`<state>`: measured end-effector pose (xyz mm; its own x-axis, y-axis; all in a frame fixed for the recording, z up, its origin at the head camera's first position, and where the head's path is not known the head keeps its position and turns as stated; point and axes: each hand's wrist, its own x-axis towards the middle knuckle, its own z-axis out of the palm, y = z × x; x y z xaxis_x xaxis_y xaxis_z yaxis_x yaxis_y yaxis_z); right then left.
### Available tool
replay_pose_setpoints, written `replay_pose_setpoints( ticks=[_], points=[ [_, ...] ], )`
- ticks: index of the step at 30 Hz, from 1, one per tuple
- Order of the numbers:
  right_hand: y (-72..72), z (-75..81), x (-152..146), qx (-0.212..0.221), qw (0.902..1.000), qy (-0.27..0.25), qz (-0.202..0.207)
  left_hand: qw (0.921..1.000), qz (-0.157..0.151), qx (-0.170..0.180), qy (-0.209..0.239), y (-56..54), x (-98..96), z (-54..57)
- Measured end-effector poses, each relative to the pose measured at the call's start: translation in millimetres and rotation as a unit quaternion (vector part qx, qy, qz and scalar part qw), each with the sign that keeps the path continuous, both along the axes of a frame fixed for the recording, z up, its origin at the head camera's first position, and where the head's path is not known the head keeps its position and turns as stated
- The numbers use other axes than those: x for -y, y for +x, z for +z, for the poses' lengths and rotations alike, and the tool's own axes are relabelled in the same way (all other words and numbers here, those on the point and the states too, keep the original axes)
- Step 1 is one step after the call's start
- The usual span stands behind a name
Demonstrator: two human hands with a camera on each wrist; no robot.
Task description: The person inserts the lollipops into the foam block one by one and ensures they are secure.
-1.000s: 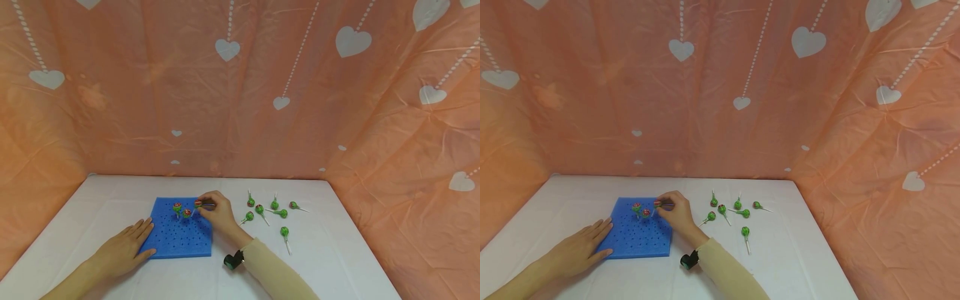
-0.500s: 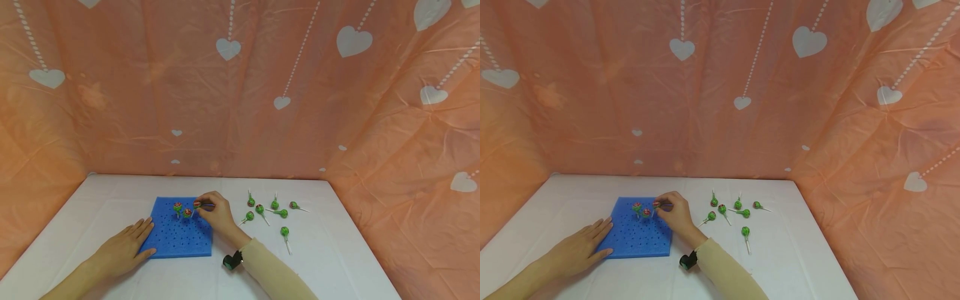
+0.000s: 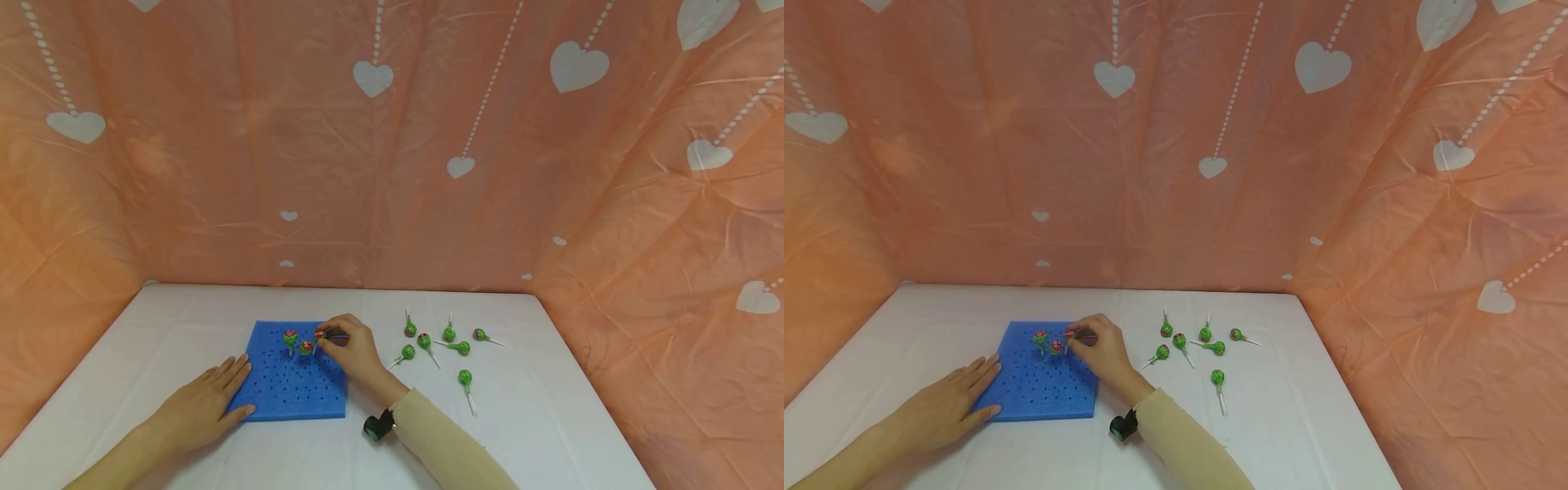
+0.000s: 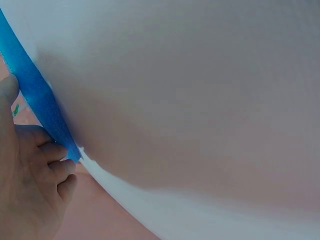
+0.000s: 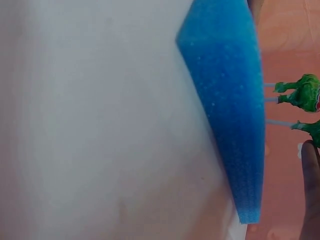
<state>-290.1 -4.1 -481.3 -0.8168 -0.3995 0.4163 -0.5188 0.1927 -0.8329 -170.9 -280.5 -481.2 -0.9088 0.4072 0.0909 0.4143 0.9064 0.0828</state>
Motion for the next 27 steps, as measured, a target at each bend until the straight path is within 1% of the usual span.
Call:
replay_pose_setpoints(
  ticks=[4,8,16,27],
  points=[
    [0.7,0.7,1.4,0.005,1.0000,0.002,-0.002,1.0000,-0.001,-0.004,0.000,-0.3,0.4,-1.4],
    [0.9,0.3,2.2,0.007,0.9999,0.008,-0.005,1.0000,0.002,0.001,0.003,-0.2,0.5,-1.6],
    [-1.2,-0.6,2.3,0.015,0.9998,0.004,-0.008,1.0000,-0.006,-0.004,0.003,-0.8,0.8,-1.1],
    [-1.6,-0.2,0.1,0.006,0.9998,0.019,0.004,1.0000,-0.005,0.001,0.003,-0.2,0.5,-0.2]
  ],
)
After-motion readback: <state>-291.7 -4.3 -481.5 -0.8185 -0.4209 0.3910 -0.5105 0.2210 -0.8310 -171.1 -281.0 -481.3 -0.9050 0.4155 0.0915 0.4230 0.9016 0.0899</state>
